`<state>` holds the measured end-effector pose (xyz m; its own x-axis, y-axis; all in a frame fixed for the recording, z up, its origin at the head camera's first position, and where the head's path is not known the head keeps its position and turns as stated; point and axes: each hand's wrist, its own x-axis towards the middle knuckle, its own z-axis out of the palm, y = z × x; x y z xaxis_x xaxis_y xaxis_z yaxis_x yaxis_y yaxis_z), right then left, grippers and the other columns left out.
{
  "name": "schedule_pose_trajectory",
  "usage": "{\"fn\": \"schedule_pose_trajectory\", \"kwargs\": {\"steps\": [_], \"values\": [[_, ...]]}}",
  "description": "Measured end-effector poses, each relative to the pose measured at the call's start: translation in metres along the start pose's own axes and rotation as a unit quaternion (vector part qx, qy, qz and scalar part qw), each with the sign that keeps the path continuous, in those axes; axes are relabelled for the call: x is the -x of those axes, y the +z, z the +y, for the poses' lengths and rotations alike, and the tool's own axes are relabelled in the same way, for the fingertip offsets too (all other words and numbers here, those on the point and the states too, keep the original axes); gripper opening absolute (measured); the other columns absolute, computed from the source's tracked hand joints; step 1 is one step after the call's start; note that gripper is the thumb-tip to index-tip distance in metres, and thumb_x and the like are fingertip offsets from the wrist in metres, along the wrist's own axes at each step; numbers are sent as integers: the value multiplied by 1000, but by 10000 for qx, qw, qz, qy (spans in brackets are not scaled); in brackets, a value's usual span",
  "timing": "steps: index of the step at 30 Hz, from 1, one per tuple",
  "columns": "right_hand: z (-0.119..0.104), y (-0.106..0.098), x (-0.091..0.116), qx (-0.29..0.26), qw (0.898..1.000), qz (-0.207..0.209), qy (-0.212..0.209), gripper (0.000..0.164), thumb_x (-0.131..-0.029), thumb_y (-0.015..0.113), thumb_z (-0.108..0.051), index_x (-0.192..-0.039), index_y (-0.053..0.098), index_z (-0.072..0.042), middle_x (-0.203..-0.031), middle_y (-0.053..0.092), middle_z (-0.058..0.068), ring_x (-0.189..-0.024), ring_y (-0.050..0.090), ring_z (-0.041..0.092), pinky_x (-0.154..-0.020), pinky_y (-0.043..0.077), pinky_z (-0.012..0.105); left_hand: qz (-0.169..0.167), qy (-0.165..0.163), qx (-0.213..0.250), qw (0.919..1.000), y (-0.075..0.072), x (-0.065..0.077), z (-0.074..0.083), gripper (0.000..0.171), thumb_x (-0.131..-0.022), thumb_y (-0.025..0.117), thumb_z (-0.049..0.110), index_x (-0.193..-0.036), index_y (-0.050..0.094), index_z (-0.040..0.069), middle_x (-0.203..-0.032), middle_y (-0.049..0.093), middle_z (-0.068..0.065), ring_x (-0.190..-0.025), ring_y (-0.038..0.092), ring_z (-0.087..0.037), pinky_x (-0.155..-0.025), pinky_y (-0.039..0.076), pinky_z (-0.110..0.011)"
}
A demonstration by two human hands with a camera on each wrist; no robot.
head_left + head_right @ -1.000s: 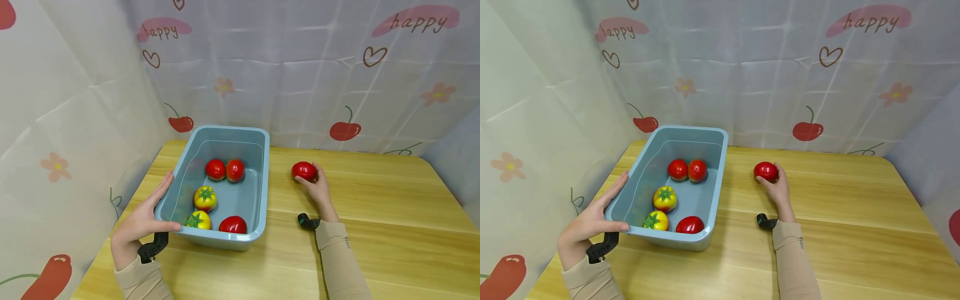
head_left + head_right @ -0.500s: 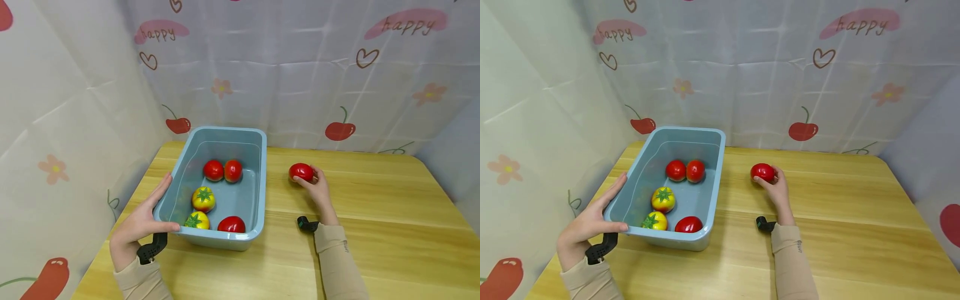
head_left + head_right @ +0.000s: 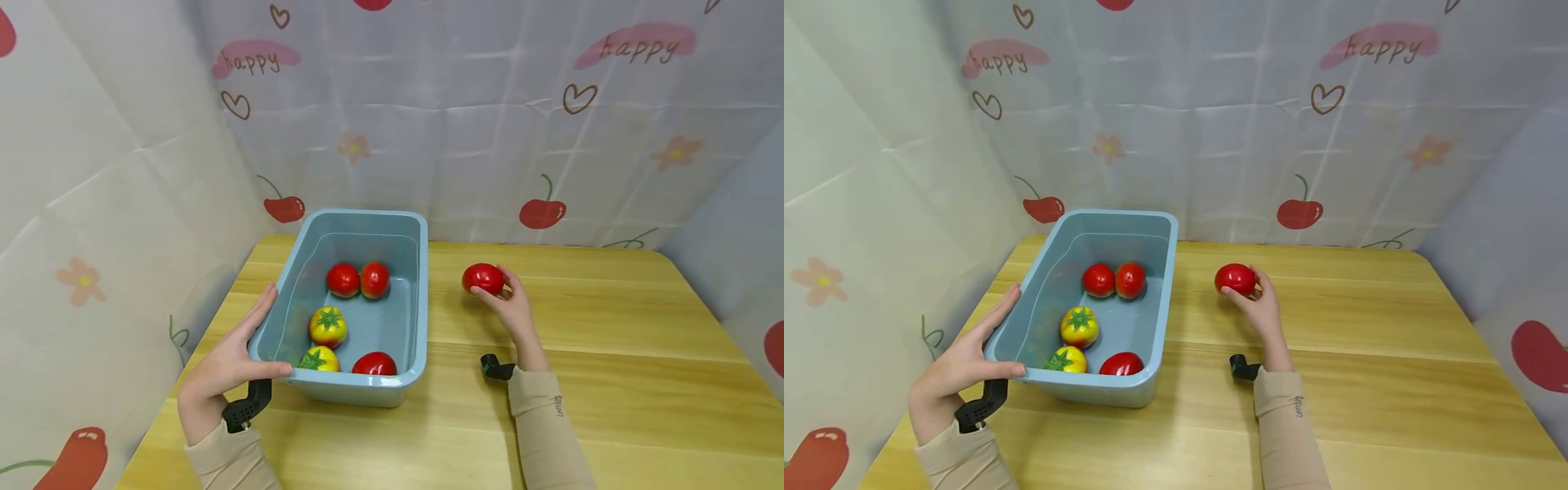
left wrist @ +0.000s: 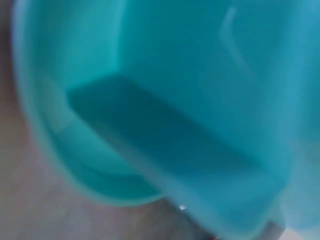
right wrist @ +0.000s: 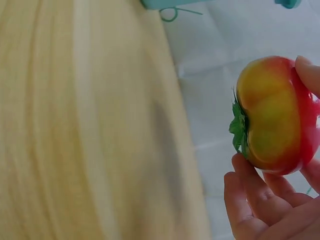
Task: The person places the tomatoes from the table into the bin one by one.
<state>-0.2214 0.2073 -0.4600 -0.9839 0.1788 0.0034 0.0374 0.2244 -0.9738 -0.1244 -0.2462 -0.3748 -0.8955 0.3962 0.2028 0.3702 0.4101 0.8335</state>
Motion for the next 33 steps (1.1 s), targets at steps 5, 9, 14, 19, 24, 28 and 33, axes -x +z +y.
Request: {"fn": "schedule_pose_trajectory", "kwargs": {"steps": [5,9,14,19,24,28,33], "values": [[-12,0,5,-145,9993,21,-347,85,-81,74,-33,-149,26,-14,-145,33,13,-124,42,32,-98,38,47,-9,-14,45,10000,-1,0,1,106,-70,81,8,-152,14,18,-157,6,5,-139,11,-30,-95,26,-10],[-26,-1,11,-305,9981,44,-534,83,-82,74,-29,-148,27,-15,-144,35,11,-123,44,29,-99,38,45,-11,19,51,10000,-1,-1,3,107,-69,81,7,-152,14,18,-157,6,3,-139,11,-31,-95,27,-11],[-42,-3,19,-314,9969,98,-712,81,-81,75,-29,-147,30,-16,-141,38,8,-120,47,26,-97,40,37,-11,38,74,10000,-1,-1,3,107,-69,81,6,-152,14,18,-157,6,3,-139,10,-31,-95,27,-11],[-59,-4,29,-281,9946,100,-992,79,-81,75,-27,-146,31,-15,-140,40,8,-119,48,27,-95,43,35,-56,114,194,9997,-1,-1,4,108,-69,80,3,-152,13,16,-157,5,2,-139,9,-31,-95,26,-11],[-76,-5,40,-186,9921,46,-1236,76,-83,73,-26,-145,32,-13,-138,41,10,-118,49,28,-97,40,44,-68,104,292,9995,-1,-1,4,107,-69,80,2,-152,13,17,-157,4,3,-140,8,-30,-96,26,-10],[-87,-5,48,-164,9898,9,-1418,73,-83,73,-22,-144,35,-14,-136,43,8,-116,50,24,-95,42,38,-67,103,278,9995,-1,-1,5,108,-69,80,2,-152,13,17,-157,4,2,-139,7,-31,-96,26,-10],[-97,-4,58,-135,9862,-65,-1647,70,-82,73,-17,-143,38,-15,-133,46,4,-114,51,22,-91,44,29,-57,69,268,9996,-1,-1,4,107,-69,80,3,-152,13,18,-157,5,2,-139,8,-30,-95,25,-10]]}}
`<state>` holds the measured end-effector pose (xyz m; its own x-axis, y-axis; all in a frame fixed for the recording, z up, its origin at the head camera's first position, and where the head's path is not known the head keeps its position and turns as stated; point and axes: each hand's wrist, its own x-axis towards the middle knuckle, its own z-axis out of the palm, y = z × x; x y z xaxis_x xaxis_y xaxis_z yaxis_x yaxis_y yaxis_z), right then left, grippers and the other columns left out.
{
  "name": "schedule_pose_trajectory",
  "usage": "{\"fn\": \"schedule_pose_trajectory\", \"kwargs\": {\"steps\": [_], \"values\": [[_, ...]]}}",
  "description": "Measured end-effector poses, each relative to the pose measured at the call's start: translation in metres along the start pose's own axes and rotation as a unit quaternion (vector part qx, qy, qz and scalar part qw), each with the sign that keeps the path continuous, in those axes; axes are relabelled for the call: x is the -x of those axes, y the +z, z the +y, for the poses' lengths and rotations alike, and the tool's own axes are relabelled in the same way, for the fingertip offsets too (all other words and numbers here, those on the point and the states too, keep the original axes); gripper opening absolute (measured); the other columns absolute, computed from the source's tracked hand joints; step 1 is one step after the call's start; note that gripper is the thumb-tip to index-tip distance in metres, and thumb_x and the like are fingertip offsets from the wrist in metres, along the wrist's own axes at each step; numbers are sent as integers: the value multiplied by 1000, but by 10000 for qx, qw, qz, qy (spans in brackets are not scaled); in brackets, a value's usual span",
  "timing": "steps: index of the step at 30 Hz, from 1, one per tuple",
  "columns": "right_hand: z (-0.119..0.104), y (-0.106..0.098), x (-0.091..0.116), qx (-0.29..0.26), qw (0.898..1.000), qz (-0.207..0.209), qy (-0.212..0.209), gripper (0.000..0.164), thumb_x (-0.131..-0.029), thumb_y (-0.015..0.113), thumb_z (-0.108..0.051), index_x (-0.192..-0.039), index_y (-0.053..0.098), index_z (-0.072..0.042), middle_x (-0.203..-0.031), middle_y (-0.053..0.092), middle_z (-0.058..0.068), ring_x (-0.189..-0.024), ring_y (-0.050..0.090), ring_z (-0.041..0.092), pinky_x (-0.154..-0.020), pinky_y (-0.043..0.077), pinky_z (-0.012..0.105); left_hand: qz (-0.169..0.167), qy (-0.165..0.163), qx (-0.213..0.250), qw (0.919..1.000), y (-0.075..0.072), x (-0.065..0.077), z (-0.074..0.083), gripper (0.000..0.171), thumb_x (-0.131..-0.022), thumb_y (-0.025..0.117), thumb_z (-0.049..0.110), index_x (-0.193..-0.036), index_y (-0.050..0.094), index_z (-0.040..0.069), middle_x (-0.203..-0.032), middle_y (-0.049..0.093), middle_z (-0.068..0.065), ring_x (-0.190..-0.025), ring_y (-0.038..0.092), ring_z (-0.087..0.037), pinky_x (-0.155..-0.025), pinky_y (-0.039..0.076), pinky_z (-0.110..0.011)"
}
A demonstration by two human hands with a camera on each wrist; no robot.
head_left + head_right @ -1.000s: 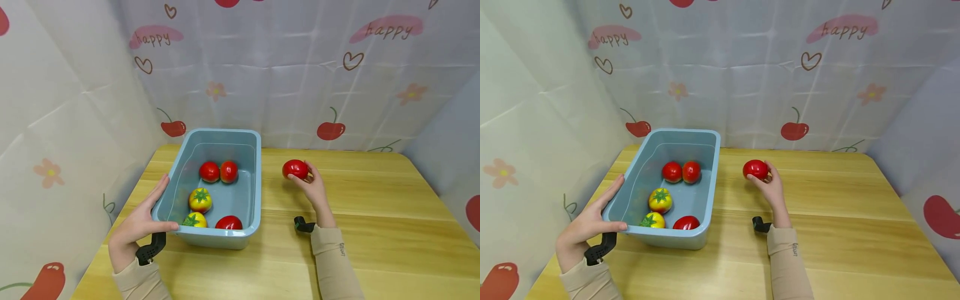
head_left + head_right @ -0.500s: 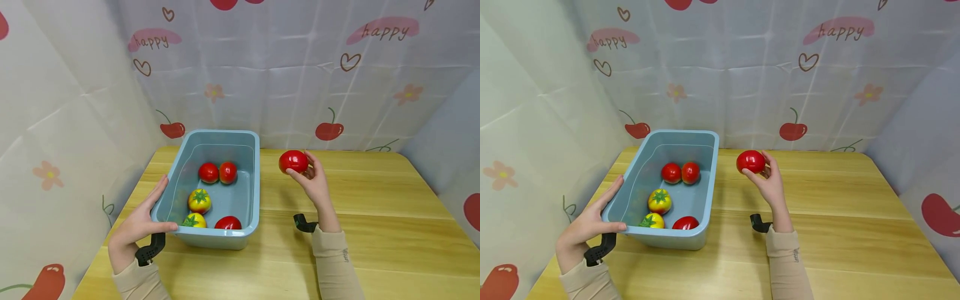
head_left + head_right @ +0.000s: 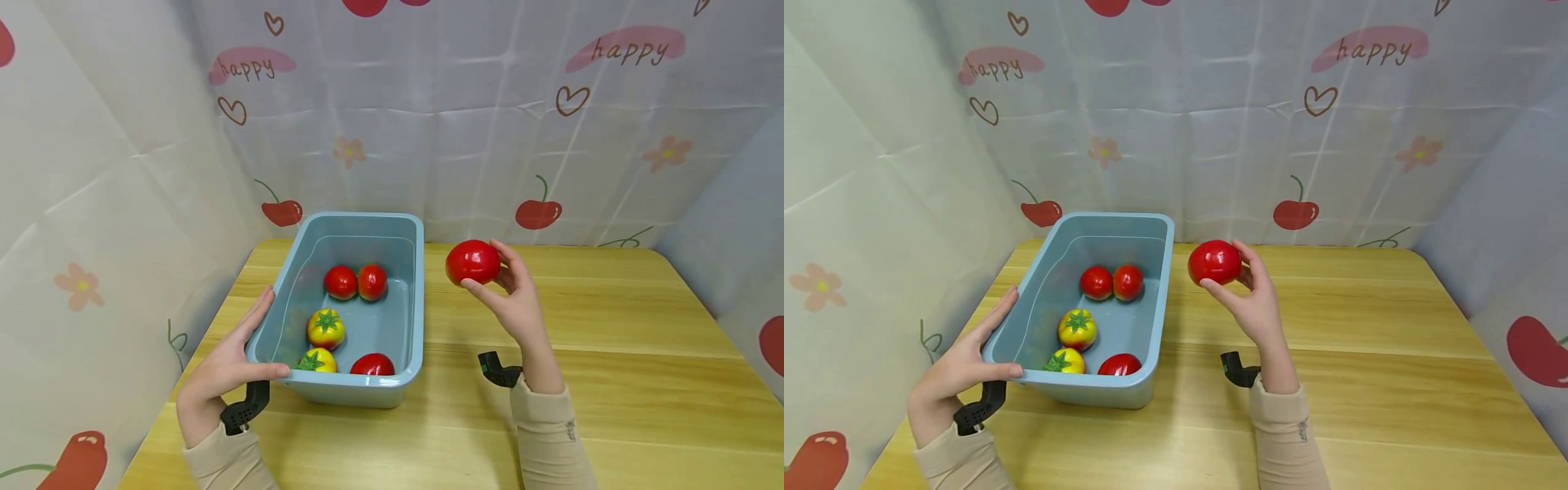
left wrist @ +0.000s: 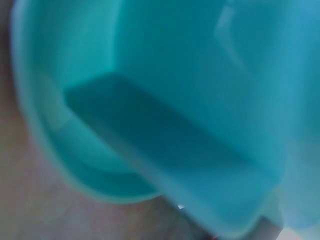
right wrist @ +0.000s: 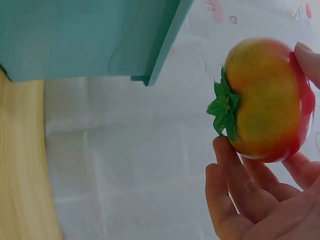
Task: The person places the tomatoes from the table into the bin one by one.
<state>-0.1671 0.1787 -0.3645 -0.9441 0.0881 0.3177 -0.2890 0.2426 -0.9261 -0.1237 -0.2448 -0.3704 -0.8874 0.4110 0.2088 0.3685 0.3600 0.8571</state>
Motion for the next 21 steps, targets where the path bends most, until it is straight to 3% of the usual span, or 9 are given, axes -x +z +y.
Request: {"fn": "schedule_pose_trajectory", "kwargs": {"steps": [8,21], "values": [[-13,9,7,3,9995,-286,-152,69,-82,74,-17,-141,41,-19,-133,47,3,-113,51,23,-82,48,24,30,-80,48,10000,0,1,-1,108,-69,80,3,-152,13,17,-157,4,4,-140,7,-28,-96,24,-9],[-22,33,19,76,9962,-719,-486,72,-79,77,-19,-141,42,-23,-135,46,-1,-112,52,21,-83,50,39,43,-111,47,9999,0,1,-2,108,-69,80,3,-152,13,17,-157,5,4,-140,8,-29,-96,26,-9]]}}
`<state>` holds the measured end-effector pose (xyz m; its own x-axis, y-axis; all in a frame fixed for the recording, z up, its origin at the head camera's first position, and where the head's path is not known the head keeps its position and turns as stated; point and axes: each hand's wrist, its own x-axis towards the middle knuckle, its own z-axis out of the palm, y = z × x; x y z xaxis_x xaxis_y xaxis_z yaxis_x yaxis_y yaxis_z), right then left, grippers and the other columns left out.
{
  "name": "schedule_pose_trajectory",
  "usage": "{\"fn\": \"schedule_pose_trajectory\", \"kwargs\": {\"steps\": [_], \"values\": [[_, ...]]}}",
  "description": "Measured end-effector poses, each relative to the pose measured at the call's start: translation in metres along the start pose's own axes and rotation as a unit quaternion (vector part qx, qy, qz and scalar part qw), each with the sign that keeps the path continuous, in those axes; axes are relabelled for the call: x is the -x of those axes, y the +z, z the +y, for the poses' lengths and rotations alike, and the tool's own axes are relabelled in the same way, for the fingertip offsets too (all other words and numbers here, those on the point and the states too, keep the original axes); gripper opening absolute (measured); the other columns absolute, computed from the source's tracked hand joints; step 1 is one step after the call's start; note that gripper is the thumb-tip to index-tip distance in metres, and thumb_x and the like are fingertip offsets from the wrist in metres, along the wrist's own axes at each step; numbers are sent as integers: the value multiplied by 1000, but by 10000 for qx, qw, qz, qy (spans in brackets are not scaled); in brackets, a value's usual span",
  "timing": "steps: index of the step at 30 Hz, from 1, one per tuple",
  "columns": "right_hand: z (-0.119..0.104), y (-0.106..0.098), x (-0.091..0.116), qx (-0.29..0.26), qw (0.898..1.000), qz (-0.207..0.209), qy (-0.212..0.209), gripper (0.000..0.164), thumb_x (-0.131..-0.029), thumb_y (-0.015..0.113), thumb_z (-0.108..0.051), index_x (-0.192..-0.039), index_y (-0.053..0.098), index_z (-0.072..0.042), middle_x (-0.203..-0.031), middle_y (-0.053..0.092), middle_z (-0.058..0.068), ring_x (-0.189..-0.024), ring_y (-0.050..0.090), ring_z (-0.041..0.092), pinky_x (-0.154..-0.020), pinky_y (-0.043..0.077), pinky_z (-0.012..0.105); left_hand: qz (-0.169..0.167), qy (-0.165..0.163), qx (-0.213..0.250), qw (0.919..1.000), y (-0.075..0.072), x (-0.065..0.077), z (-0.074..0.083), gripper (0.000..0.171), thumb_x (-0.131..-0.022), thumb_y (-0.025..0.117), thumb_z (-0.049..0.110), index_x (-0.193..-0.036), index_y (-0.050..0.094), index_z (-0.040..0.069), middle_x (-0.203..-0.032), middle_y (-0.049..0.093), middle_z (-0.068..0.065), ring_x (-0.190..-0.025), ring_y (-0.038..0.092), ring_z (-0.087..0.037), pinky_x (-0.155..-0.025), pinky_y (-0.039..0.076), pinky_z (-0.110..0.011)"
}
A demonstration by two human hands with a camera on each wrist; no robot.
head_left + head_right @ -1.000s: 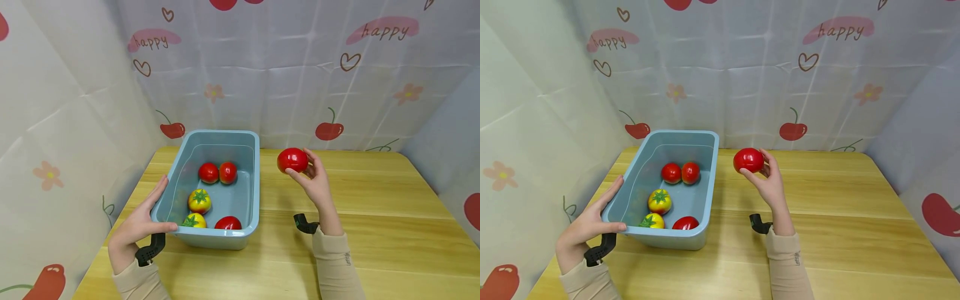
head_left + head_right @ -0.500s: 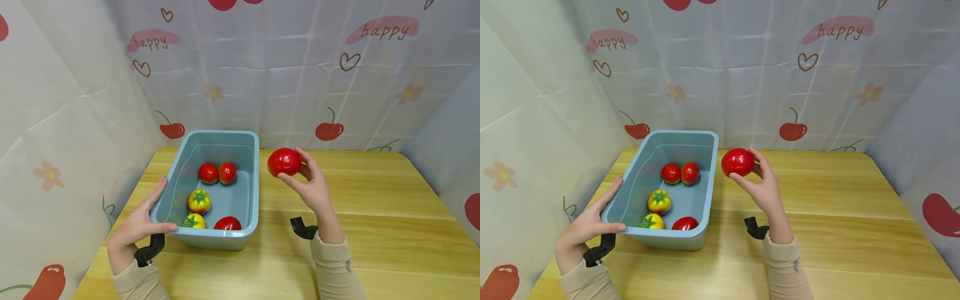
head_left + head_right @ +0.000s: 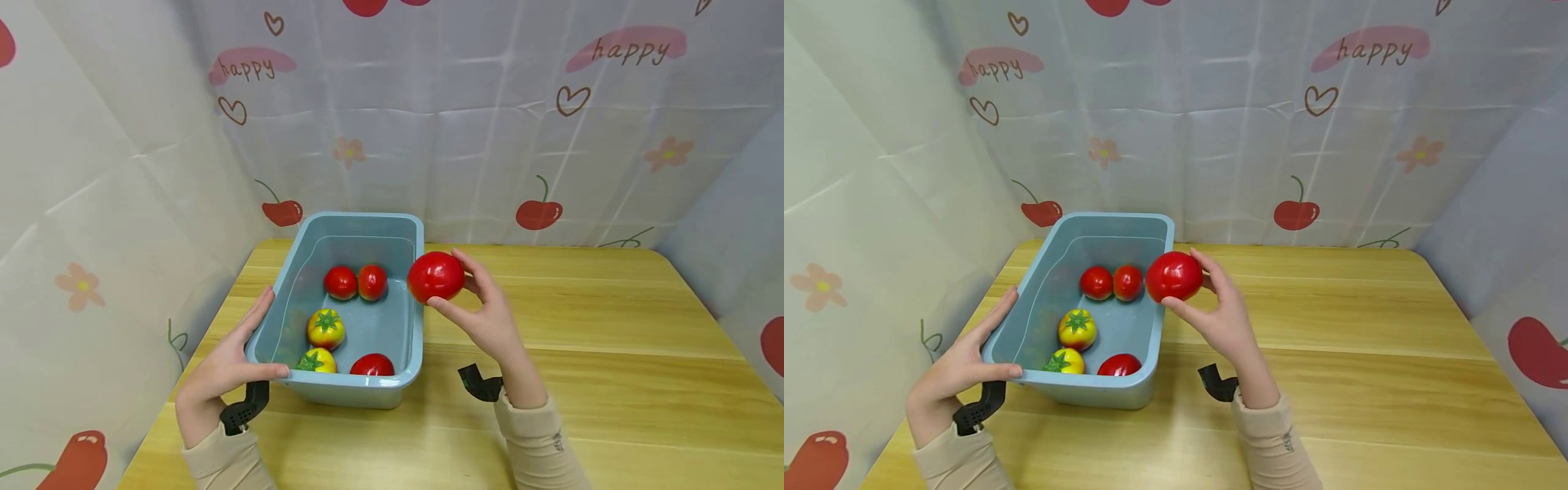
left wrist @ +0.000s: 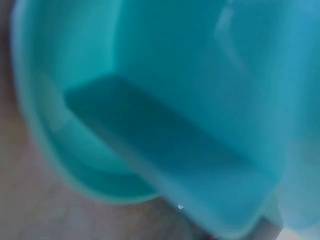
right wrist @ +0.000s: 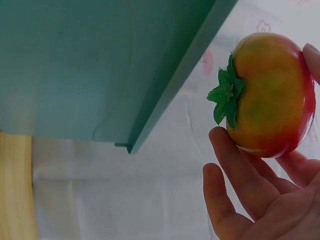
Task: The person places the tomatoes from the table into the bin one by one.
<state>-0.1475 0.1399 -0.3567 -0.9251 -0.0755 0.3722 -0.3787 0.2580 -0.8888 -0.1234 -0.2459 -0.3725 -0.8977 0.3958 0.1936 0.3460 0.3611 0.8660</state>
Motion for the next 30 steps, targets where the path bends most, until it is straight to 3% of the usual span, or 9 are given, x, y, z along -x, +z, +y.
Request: {"fn": "schedule_pose_trajectory", "kwargs": {"steps": [15,24,30], "values": [[-10,26,6,83,9987,-447,-250,71,-78,77,-18,-140,44,-21,-135,48,-2,-116,50,20,-93,43,45,-1,-53,-85,9999,0,0,1,107,-70,80,5,-152,13,18,-157,4,6,-139,9,-30,-95,26,-10],[-7,38,8,345,9966,-736,-116,70,-76,79,-30,-138,44,-33,-136,46,-9,-123,41,15,-94,39,52,6,0,-127,9999,0,0,3,107,-69,80,5,-152,13,19,-157,5,3,-139,9,-30,-95,25,-10],[-7,43,10,436,9960,-765,-148,68,-75,79,-33,-136,48,-30,-132,49,-8,-119,45,15,-93,41,49,2,1,-183,9998,0,0,5,108,-69,81,6,-152,14,19,-157,5,4,-139,9,-30,-94,25,-10]]}}
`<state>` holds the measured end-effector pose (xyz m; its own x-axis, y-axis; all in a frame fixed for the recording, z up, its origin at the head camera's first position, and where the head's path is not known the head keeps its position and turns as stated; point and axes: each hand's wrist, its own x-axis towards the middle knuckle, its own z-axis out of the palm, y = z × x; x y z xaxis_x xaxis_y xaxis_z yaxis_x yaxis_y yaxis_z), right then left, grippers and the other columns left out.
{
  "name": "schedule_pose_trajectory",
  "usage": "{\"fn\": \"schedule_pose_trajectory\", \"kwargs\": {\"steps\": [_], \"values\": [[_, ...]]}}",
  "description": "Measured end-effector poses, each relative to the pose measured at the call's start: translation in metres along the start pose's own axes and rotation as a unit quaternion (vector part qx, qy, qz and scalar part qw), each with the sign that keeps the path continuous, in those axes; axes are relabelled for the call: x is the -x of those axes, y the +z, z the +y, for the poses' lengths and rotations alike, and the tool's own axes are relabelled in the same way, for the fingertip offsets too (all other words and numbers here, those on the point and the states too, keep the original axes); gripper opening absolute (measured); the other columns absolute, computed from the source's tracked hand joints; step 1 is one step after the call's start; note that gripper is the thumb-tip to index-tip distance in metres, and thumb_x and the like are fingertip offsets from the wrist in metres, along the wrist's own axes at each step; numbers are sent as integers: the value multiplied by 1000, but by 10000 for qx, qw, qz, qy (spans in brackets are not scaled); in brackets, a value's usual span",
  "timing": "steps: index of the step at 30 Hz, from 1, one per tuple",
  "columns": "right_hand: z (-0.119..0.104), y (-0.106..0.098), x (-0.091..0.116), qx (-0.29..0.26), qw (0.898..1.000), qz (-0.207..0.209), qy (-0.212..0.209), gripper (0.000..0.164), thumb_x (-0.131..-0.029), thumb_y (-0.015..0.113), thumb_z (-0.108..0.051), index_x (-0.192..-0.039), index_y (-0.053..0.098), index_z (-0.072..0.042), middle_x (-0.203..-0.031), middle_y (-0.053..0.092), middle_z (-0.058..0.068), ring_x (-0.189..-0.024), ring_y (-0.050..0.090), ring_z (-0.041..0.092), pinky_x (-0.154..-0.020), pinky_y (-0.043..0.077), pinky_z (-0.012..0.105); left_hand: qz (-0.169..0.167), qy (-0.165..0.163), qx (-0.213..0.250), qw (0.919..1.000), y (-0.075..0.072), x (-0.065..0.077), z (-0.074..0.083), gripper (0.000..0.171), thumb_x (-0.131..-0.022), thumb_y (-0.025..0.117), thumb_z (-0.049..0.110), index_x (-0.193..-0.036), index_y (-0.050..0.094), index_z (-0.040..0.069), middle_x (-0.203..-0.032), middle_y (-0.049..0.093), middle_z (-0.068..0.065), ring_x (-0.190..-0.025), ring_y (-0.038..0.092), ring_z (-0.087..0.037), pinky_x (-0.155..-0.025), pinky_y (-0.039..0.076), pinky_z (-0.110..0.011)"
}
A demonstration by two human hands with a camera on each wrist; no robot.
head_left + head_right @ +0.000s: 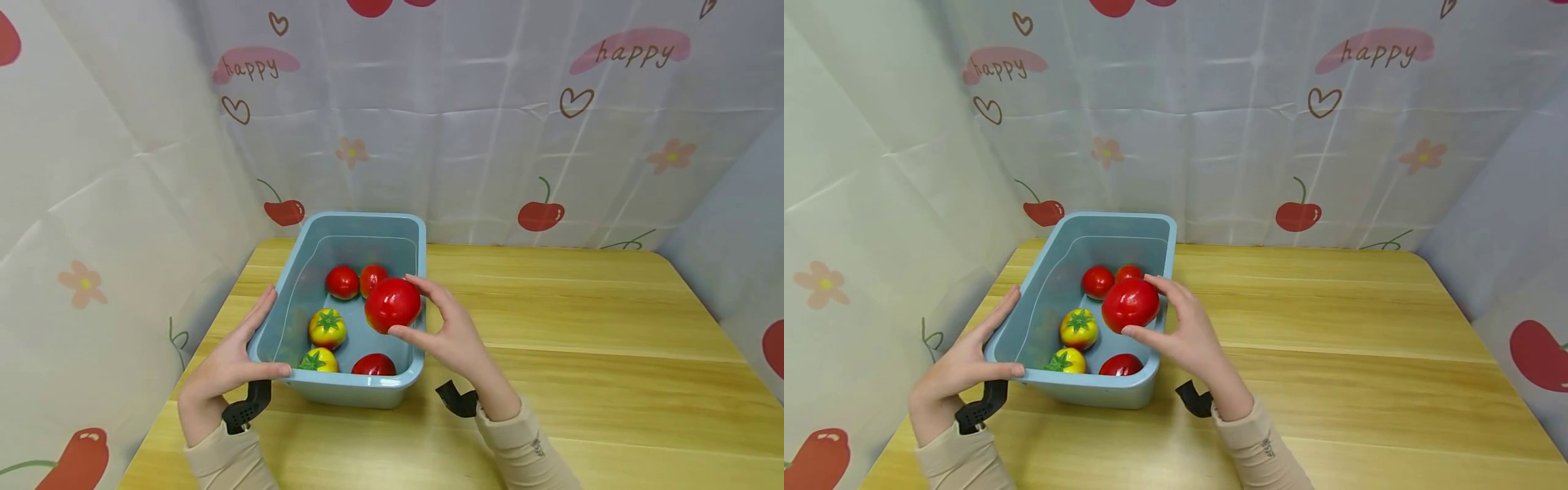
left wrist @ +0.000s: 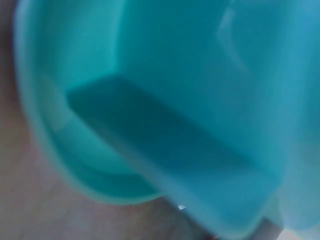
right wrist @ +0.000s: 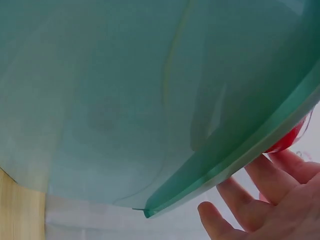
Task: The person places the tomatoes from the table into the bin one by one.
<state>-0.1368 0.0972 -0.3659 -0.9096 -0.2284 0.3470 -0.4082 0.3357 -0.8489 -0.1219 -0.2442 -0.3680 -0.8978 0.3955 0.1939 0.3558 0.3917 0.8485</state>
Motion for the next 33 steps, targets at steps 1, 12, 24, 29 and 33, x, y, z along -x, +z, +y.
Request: {"fn": "schedule_pose_trajectory", "kwargs": {"steps": [1,12,24,29,33], "values": [[1,1,0,13,10000,0,-28,68,-75,79,-33,-135,48,-29,-132,50,-8,-119,45,15,-93,41,48,-1,5,-1,10000,0,0,0,107,-69,81,6,-152,14,19,-157,5,4,-139,9,-30,-94,25,-10],[0,-1,2,425,9990,-67,83,63,-79,73,-42,-136,50,-25,-142,43,-1,-130,37,21,-97,35,55,-4,41,34,10000,1,-1,-1,107,-69,81,6,-152,14,18,-157,5,3,-140,8,-28,-95,24,-9],[-5,-4,1,520,9975,-79,472,66,-78,72,-49,-136,48,-28,-144,41,0,-130,37,23,-95,36,56,-1,108,102,9999,-1,-1,-2,109,-68,81,3,-152,14,18,-157,5,2,-139,8,-31,-95,25,-10],[-5,-8,1,585,9967,-17,570,68,-77,70,-53,-137,47,-30,-143,42,-3,-130,38,22,-96,36,56,90,131,25,9999,-1,-1,0,108,-67,82,3,-152,16,17,-157,7,3,-139,10,-30,-95,24,-11],[-4,-13,2,607,9965,48,579,71,-78,69,-54,-139,45,-28,-142,43,-5,-130,38,21,-97,35,55,322,40,-14,9995,0,1,7,105,-69,81,3,-151,18,18,-157,9,2,-137,17,-34,-95,28,-11]]}}
